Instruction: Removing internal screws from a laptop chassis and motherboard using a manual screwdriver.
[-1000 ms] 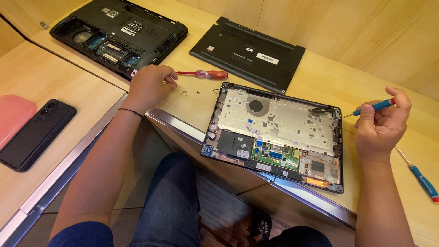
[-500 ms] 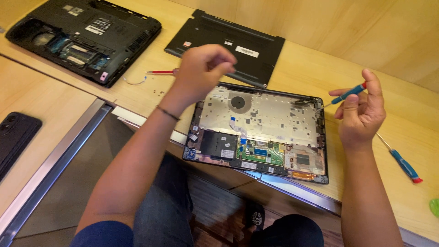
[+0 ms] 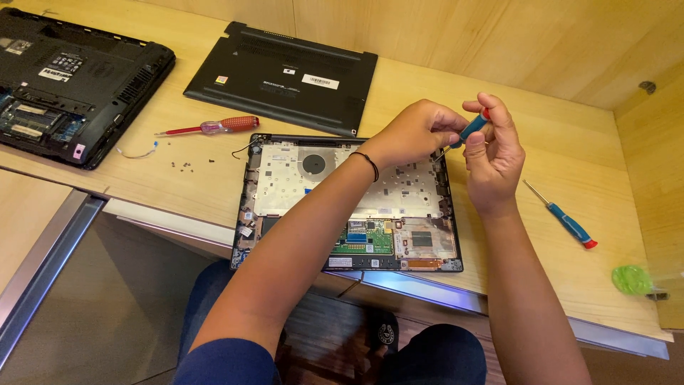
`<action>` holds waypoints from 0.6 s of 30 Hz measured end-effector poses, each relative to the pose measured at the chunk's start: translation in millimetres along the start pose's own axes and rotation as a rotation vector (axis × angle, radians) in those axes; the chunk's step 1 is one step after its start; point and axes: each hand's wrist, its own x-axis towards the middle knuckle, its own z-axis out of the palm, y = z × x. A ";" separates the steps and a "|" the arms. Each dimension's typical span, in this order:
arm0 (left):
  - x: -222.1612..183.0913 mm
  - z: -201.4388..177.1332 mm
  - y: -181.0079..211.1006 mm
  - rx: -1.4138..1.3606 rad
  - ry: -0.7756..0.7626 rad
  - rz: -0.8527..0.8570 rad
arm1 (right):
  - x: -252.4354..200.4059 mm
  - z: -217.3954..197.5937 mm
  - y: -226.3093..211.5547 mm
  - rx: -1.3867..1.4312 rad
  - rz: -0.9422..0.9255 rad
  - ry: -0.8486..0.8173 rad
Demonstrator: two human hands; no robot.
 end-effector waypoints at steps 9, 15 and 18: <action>11.3 6.5 -23.3 -0.002 0.074 0.026 | 2.0 6.5 -4.0 0.109 0.060 -0.022; 4.7 11.0 -4.1 0.202 0.208 -0.019 | 4.2 5.9 -5.2 0.122 0.074 -0.033; -2.9 15.0 4.7 0.273 0.257 -0.023 | 1.4 3.1 12.8 0.193 0.094 -0.046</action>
